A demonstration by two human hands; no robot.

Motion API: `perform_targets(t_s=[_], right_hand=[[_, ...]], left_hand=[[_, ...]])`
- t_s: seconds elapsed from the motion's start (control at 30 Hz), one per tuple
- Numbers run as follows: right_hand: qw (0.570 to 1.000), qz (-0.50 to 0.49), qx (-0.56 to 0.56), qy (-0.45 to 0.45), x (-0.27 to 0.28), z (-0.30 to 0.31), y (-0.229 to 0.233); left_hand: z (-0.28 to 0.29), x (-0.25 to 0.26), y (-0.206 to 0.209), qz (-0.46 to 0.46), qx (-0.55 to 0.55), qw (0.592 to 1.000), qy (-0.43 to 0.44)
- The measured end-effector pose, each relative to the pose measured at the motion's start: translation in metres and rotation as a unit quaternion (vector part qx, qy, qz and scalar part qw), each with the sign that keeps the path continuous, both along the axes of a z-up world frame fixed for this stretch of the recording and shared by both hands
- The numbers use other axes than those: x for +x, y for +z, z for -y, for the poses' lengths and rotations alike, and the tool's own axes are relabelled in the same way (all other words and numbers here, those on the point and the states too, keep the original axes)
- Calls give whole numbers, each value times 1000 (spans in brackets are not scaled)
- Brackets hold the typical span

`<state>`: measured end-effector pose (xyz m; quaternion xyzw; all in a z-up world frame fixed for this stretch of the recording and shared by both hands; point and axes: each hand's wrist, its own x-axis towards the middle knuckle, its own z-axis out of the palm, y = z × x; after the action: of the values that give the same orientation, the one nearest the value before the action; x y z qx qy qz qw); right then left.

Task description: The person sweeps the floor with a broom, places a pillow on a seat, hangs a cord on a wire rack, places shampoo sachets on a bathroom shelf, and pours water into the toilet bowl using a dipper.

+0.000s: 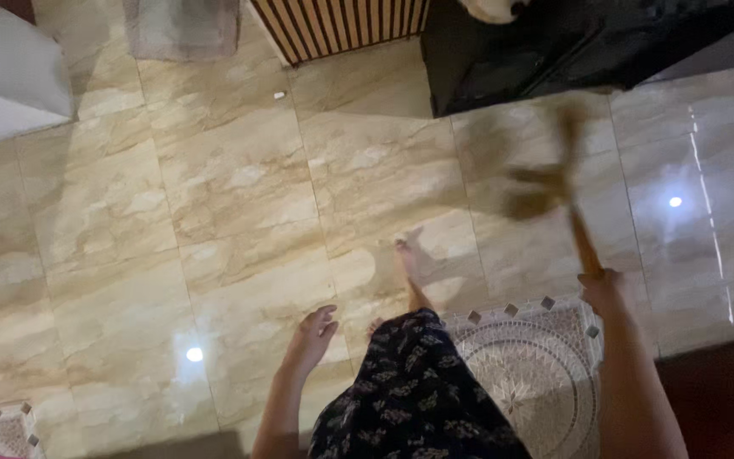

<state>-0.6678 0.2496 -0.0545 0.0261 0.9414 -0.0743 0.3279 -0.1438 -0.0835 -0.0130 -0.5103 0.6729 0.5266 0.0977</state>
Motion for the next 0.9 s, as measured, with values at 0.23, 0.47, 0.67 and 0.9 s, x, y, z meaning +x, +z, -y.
perform_targets(t_s=[0.23,0.47,0.67,0.9], right_hand=[[991,112,-32,69,3,148,-57],[951,272,-134,56,32,381,-130],[946,228,-130,190,38,520,-167],[934,165,-124,291,83,612,-157]], left_hand=[[44,-91,20,-9,80,995,60],[45,-93,8,-22,30,992,125],[8,-36,-3,3,33,963,267],[-72,-2,-2,70,80,927,360]])
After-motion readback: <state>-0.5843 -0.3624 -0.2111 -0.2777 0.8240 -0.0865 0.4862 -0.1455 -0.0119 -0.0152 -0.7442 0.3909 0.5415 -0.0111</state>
